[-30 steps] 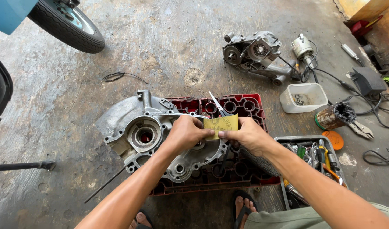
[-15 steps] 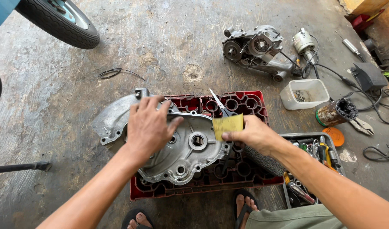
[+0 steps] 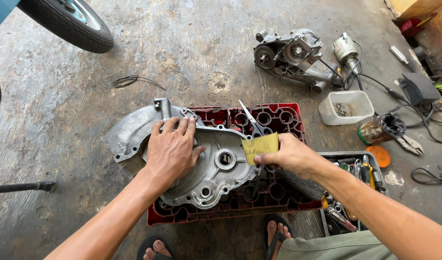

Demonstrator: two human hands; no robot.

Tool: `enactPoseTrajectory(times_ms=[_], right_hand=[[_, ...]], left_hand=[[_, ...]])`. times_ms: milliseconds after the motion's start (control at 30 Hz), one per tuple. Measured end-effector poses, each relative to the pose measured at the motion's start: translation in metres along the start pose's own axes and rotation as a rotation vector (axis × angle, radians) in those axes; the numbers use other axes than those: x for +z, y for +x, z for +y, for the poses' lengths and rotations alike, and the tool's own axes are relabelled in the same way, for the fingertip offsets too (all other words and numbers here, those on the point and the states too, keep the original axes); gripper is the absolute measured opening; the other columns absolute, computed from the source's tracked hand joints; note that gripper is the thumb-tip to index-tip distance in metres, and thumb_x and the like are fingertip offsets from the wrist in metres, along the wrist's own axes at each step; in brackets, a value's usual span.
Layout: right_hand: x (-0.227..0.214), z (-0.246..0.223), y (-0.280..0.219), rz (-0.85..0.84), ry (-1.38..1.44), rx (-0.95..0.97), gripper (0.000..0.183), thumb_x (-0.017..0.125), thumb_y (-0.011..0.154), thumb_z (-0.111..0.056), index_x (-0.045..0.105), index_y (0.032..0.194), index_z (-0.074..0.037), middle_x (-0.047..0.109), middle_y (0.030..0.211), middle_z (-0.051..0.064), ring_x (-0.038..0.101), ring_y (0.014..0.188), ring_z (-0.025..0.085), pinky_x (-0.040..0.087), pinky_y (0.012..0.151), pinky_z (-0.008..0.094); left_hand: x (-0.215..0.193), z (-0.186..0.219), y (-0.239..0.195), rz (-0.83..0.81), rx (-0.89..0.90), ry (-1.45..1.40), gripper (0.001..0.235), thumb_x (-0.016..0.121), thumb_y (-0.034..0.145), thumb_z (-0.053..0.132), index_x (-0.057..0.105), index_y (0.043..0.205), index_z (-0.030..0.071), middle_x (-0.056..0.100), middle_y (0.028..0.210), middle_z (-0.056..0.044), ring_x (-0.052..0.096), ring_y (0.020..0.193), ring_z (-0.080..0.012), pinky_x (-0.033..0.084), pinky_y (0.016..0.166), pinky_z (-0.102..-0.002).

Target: The person scrubs the interior surfaces of a disassembled engine casing using a yellow abrasive pad and a dark scouring pad. The person works on the circular bearing seats and flat mating surfaces, then flips the casing to clean the exterior.

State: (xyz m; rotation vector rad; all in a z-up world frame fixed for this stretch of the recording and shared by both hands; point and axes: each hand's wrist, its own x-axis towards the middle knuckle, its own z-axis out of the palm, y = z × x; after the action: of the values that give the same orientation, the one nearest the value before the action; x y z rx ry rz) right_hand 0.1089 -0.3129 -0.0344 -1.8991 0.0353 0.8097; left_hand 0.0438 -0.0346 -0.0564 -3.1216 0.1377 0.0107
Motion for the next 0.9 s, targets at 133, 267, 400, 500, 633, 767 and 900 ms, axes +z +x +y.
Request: enactPoseTrajectory(times_ms=[133, 267, 400, 500, 633, 767, 900], right_hand=[[0.0, -0.016, -0.001, 0.028, 0.033, -0.037, 0.034, 0.087, 0.076, -0.004, 0.072, 0.102, 0.009, 0.07, 0.076, 0.019, 0.062, 0.056, 0.021, 0.046, 0.047, 0.028], [0.002, -0.018, 0.0, 0.008, 0.024, -0.024, 0.031, 0.088, 0.073, -0.002, 0.073, 0.098, 0.009, 0.071, 0.074, 0.019, 0.061, 0.053, 0.02, 0.045, 0.044, 0.028], [0.003, -0.013, -0.009, 0.006, 0.036, 0.016, 0.029, 0.087, 0.071, 0.003, 0.071, 0.094, 0.011, 0.071, 0.072, 0.021, 0.06, 0.052, 0.021, 0.044, 0.043, 0.028], [0.005, -0.025, -0.001, 0.059, 0.067, -0.025, 0.03, 0.086, 0.075, 0.0, 0.07, 0.098, 0.011, 0.07, 0.074, 0.021, 0.062, 0.054, 0.021, 0.046, 0.046, 0.029], [0.002, -0.03, -0.008, -0.037, -0.042, 0.1, 0.035, 0.084, 0.079, -0.002, 0.067, 0.106, 0.011, 0.072, 0.082, 0.024, 0.062, 0.058, 0.024, 0.047, 0.049, 0.031], [-0.001, -0.027, -0.012, -0.022, -0.055, 0.065, 0.041, 0.083, 0.081, -0.004, 0.066, 0.115, 0.01, 0.07, 0.086, 0.022, 0.063, 0.064, 0.023, 0.048, 0.054, 0.031], [0.004, -0.026, -0.012, -0.029, -0.077, 0.066, 0.046, 0.082, 0.082, -0.006, 0.063, 0.121, 0.01, 0.069, 0.092, 0.02, 0.064, 0.073, 0.024, 0.051, 0.06, 0.032]], left_hand=[[-0.001, 0.0, 0.0, 0.02, 0.014, 0.018, 0.076, 0.064, 0.091, 0.052, 0.053, 0.148, 0.004, 0.063, 0.142, -0.014, 0.049, 0.139, -0.0302, 0.03, 0.113, -0.052], [0.0, -0.002, 0.001, 0.029, 0.021, 0.005, 0.073, 0.062, 0.091, 0.049, 0.052, 0.148, 0.004, 0.064, 0.141, -0.014, 0.05, 0.138, -0.0308, 0.029, 0.114, -0.053], [0.002, -0.003, 0.001, 0.033, 0.028, 0.004, 0.074, 0.062, 0.091, 0.049, 0.052, 0.148, 0.003, 0.064, 0.14, -0.014, 0.05, 0.137, -0.031, 0.028, 0.114, -0.053], [0.003, -0.002, 0.0, 0.04, 0.029, 0.008, 0.072, 0.062, 0.091, 0.047, 0.053, 0.147, 0.003, 0.065, 0.139, -0.014, 0.051, 0.137, -0.0314, 0.028, 0.114, -0.053], [0.001, -0.005, 0.002, 0.04, 0.023, -0.02, 0.072, 0.063, 0.091, 0.046, 0.053, 0.147, 0.003, 0.064, 0.14, -0.014, 0.05, 0.137, -0.0315, 0.027, 0.115, -0.054], [0.001, -0.002, 0.002, 0.044, 0.037, -0.01, 0.072, 0.063, 0.09, 0.046, 0.053, 0.147, 0.002, 0.064, 0.14, -0.014, 0.05, 0.137, -0.0315, 0.028, 0.115, -0.054], [0.0, -0.002, 0.0, 0.033, 0.028, -0.017, 0.072, 0.062, 0.091, 0.046, 0.052, 0.148, 0.002, 0.064, 0.141, -0.015, 0.05, 0.138, -0.0318, 0.027, 0.115, -0.054]])
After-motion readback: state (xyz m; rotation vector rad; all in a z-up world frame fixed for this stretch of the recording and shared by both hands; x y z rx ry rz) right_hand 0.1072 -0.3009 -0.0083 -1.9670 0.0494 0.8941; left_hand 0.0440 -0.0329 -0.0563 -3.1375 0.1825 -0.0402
